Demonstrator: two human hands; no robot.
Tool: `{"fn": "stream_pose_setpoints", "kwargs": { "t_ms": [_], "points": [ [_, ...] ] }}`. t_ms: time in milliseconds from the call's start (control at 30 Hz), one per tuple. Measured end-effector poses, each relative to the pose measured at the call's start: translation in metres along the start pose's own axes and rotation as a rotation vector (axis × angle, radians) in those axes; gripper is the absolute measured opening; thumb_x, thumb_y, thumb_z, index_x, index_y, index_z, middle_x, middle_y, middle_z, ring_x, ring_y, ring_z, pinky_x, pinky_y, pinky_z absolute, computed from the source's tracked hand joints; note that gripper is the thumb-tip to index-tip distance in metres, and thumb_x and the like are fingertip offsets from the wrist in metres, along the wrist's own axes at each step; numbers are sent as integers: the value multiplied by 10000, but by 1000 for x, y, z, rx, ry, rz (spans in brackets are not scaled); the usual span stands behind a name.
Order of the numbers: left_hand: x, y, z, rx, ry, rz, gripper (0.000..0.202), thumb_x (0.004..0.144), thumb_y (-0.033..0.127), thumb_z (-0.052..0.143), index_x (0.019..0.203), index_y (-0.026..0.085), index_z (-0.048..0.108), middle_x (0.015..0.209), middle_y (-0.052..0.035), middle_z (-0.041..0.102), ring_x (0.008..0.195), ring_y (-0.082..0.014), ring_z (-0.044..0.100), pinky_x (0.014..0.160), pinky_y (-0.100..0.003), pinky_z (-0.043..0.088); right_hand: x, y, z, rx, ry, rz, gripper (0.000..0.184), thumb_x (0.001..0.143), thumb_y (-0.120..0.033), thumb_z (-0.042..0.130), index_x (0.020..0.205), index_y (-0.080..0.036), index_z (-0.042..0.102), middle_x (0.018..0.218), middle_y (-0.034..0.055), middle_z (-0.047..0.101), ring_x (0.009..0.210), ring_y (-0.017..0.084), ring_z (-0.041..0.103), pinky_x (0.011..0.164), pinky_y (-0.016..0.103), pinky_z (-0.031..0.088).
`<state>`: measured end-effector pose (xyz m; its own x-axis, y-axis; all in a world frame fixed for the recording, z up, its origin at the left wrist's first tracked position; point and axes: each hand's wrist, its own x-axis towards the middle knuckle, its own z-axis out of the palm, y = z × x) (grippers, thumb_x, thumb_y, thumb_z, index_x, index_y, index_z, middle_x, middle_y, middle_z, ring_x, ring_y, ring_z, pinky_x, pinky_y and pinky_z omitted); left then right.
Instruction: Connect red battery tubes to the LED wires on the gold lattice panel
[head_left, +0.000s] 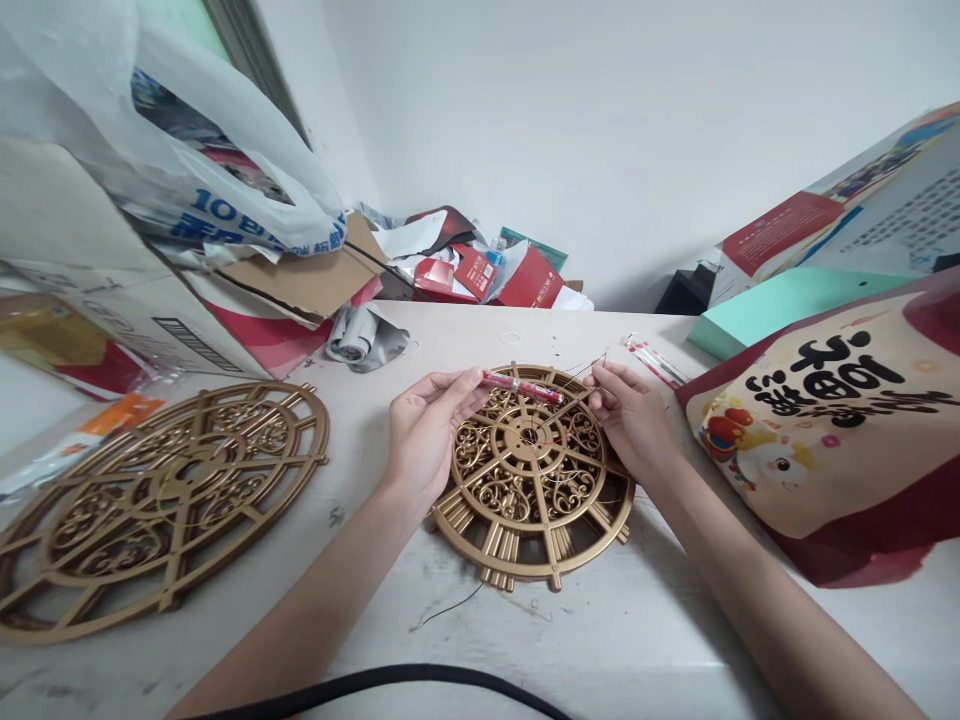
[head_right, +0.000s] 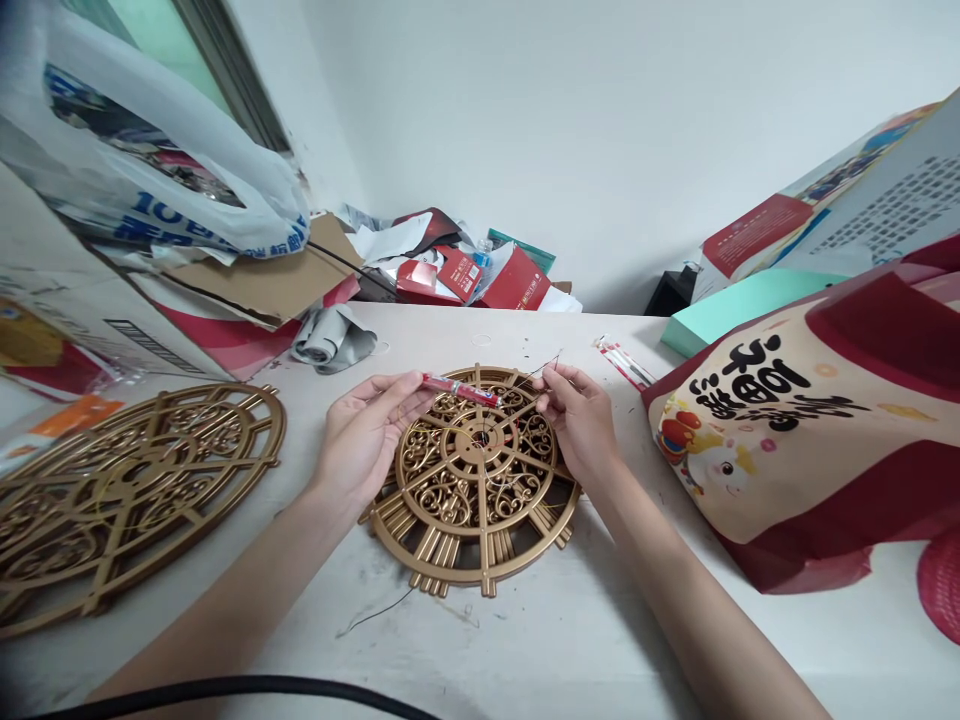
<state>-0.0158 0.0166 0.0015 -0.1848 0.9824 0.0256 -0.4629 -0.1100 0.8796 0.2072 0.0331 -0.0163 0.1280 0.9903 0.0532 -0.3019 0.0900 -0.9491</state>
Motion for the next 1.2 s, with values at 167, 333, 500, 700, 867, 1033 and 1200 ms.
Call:
{"fn": "stream_pose_setpoints", "kwargs": {
  "t_ms": [167,333,500,700,867,1033,1200],
  "points": [
    [0,0,1,1,-3,-3,239,697,257,898,829,132,743,934,-93,784,887,-169,733,954,-325,562,-1,-3,1,29,-21,6,210,864,-409,713,796,-253,590,733,-18,560,526,118,424,494,292,331],
    [-1,1,2,-17,-1,0,237,688,250,903,811,132,738,911,-84,783,877,-170,732,951,-334,564,-4,-7,3,75,-43,-3,217,869,-413,728,871,-239,596,672,-58,491,462,79,326,464,277,242],
    [-1,1,1,-12,-6,1,221,696,247,897,815,137,747,921,-82,782,883,-168,729,956,-333,562,-5,-7,2,53,-56,-17,209,897,-376,691,1054,-242,666,667,-63,503,440,71,292,451,287,230],
    [-1,0,1,-15,-13,5,209,705,247,891,809,139,745,925,-87,780,886,-167,730,957,-329,557,-7,-8,2,81,-48,21,319,877,-333,713,1180,-233,704,631,-62,484,459,72,268,434,281,150],
    [-1,0,0,-8,-8,7,224,698,255,896,814,134,747,935,-98,781,895,-176,732,966,-340,555,-6,-8,2,39,-38,9,387,862,-344,712,1234,-237,709,606,-63,454,474,94,230,443,299,109],
    [0,-1,1,-7,-11,7,215,702,254,894,815,136,753,923,-87,781,882,-167,729,954,-327,556,-7,-8,2,33,-46,12,443,860,-336,714,1291,-238,691,591,-67,424,488,100,246,453,297,109],
    [0,-1,0,0,-25,9,202,720,256,883,827,143,755,933,-90,782,894,-176,729,949,-336,555,-7,-7,1,25,-71,3,484,883,-340,701,1357,-256,651,584,-66,430,500,109,280,454,299,162]
  ]
}}
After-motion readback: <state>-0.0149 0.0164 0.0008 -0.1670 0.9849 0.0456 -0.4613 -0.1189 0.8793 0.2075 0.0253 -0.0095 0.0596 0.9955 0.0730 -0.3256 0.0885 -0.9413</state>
